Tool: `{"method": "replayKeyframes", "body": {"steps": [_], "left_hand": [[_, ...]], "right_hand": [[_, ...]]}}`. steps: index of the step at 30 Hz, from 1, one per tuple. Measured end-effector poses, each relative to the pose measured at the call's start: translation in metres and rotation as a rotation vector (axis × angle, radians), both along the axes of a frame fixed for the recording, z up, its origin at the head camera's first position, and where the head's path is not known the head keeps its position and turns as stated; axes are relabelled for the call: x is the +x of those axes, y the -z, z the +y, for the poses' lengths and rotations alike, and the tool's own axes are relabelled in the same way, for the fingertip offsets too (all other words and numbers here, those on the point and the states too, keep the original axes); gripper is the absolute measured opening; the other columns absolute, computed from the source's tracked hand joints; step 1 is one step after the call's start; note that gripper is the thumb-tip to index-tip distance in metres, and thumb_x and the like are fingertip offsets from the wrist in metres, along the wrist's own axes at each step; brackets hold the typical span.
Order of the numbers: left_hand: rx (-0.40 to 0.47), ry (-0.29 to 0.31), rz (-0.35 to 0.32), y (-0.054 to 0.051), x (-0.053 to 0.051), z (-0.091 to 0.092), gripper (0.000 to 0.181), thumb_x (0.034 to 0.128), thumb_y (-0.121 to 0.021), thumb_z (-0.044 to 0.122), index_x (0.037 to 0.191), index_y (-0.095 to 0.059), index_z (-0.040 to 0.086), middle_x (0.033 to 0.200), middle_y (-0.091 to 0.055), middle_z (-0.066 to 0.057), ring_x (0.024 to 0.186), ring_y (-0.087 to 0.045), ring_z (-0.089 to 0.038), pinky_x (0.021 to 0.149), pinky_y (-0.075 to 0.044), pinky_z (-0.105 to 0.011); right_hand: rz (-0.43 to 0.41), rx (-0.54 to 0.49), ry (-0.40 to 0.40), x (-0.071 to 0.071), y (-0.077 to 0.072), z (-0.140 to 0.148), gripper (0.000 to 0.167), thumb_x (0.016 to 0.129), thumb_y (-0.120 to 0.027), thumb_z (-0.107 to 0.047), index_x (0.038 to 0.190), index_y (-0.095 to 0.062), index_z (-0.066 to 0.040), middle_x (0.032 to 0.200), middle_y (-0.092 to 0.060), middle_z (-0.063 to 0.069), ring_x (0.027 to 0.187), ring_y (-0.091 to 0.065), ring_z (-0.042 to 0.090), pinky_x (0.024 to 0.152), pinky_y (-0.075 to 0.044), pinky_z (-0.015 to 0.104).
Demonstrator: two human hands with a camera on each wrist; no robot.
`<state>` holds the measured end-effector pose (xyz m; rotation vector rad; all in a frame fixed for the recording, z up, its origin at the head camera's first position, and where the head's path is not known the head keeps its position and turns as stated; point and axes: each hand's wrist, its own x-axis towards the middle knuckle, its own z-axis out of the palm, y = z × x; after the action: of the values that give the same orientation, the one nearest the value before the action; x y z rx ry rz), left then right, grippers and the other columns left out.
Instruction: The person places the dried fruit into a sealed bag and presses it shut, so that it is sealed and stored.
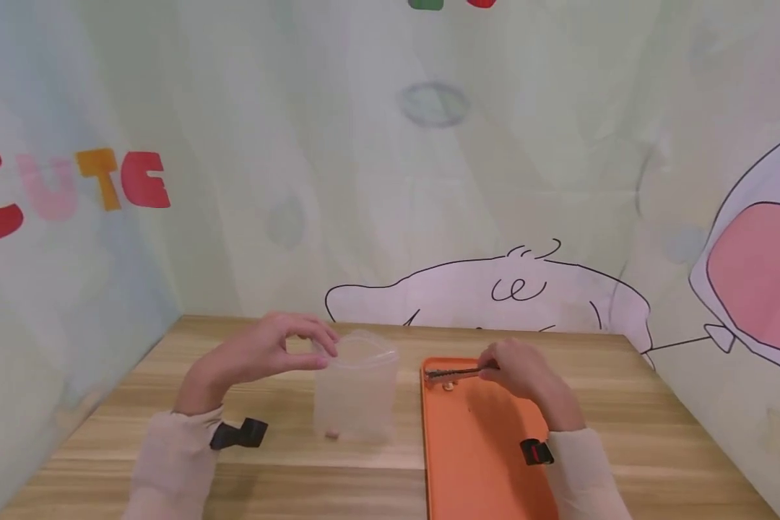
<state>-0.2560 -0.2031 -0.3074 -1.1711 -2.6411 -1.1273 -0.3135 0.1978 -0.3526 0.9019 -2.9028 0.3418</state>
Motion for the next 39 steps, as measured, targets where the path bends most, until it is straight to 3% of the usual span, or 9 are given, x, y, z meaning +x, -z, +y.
{"method": "replayKeyframes", "body": {"steps": [4, 8, 11, 14, 18, 22, 27, 33, 39], "left_hand": [[-0.007, 0.012, -0.002, 0.001, -0.002, 0.005, 0.011, 0.0952, -0.071, 0.027, 0.103, -0.074, 0.019, 0.11, -0.068, 0.007, 0.097, -0.062, -0.012, 0.083, -0.052, -0.034], [-0.016, 0.023, -0.003, 0.0, -0.001, 0.01, 0.009, 0.0949, -0.071, 0.025, 0.103, -0.074, 0.02, 0.108, -0.068, 0.009, 0.095, -0.062, -0.011, 0.082, -0.052, -0.032], [-0.022, 0.028, -0.006, 0.0, -0.002, 0.013, 0.008, 0.0949, -0.071, 0.024, 0.102, -0.073, 0.021, 0.106, -0.068, 0.011, 0.093, -0.062, -0.01, 0.081, -0.052, -0.031], [-0.021, 0.035, 0.004, 0.0, -0.003, 0.015, 0.009, 0.0951, -0.071, 0.023, 0.103, -0.074, 0.02, 0.105, -0.068, 0.01, 0.092, -0.062, -0.011, 0.08, -0.052, -0.032], [-0.01, 0.035, 0.018, -0.002, -0.004, 0.016, 0.009, 0.0953, -0.071, 0.023, 0.103, -0.074, 0.019, 0.106, -0.069, 0.008, 0.092, -0.062, -0.012, 0.08, -0.052, -0.032], [-0.019, 0.015, 0.008, -0.001, -0.004, 0.014, 0.01, 0.095, -0.071, 0.022, 0.104, -0.074, 0.02, 0.106, -0.069, 0.009, 0.093, -0.062, -0.01, 0.081, -0.052, -0.032], [-0.035, -0.001, 0.009, 0.0, -0.003, 0.012, 0.01, 0.0953, -0.071, 0.022, 0.105, -0.074, 0.02, 0.105, -0.07, 0.009, 0.092, -0.063, -0.01, 0.08, -0.052, -0.032], [-0.049, -0.009, 0.014, -0.001, -0.004, 0.011, 0.01, 0.0969, -0.069, 0.02, 0.105, -0.074, 0.019, 0.105, -0.07, 0.008, 0.092, -0.063, -0.01, 0.08, -0.052, -0.031], [-0.056, -0.003, 0.025, 0.0, -0.005, 0.012, 0.009, 0.0971, -0.068, 0.018, 0.105, -0.074, 0.018, 0.104, -0.07, 0.009, 0.089, -0.063, -0.008, 0.078, -0.052, -0.03]], "right_hand": [[0.13, -0.137, -0.042, 0.016, -0.023, 0.003, 0.009, 0.089, -0.076, -0.01, 0.097, -0.078, -0.012, 0.088, -0.07, -0.007, 0.071, -0.06, 0.005, 0.061, -0.049, 0.028], [0.374, -0.307, -0.185, 0.032, -0.048, -0.003, 0.018, 0.083, -0.078, 0.0, 0.097, -0.078, -0.011, 0.086, -0.068, -0.009, 0.065, -0.054, 0.001, 0.057, -0.045, 0.021], [0.435, -0.364, -0.296, 0.038, -0.057, -0.011, 0.024, 0.081, -0.079, 0.004, 0.099, -0.077, -0.011, 0.089, -0.068, -0.008, 0.066, -0.054, 0.001, 0.057, -0.044, 0.016], [0.394, -0.359, -0.318, 0.037, -0.056, -0.013, 0.024, 0.082, -0.079, 0.002, 0.103, -0.077, -0.011, 0.09, -0.067, -0.008, 0.067, -0.053, 0.0, 0.057, -0.045, 0.016], [0.349, -0.322, -0.2, 0.023, -0.046, -0.003, 0.02, 0.086, -0.077, -0.004, 0.106, -0.076, -0.009, 0.091, -0.068, -0.005, 0.065, -0.052, 0.004, 0.057, -0.045, 0.024], [0.179, -0.237, -0.053, 0.006, -0.028, 0.01, 0.017, 0.091, -0.074, -0.012, 0.107, -0.076, -0.008, 0.096, -0.071, 0.0, 0.075, -0.061, 0.01, 0.066, -0.052, 0.033], [0.0, -0.121, 0.047, -0.005, -0.01, 0.017, 0.015, 0.092, -0.074, -0.017, 0.105, -0.077, -0.01, 0.097, -0.072, 0.002, 0.083, -0.066, 0.016, 0.071, -0.055, 0.039], [-0.056, -0.048, 0.069, -0.012, 0.001, 0.016, 0.013, 0.091, -0.075, -0.017, 0.103, -0.077, -0.012, 0.093, -0.071, -0.003, 0.076, -0.06, 0.01, 0.067, -0.05, 0.035], [-0.018, 0.035, 0.027, -0.021, 0.016, 0.016, 0.006, 0.088, -0.077, -0.015, 0.094, -0.078, -0.014, 0.089, -0.072, -0.005, 0.077, -0.062, 0.012, 0.069, -0.052, 0.037]]}}
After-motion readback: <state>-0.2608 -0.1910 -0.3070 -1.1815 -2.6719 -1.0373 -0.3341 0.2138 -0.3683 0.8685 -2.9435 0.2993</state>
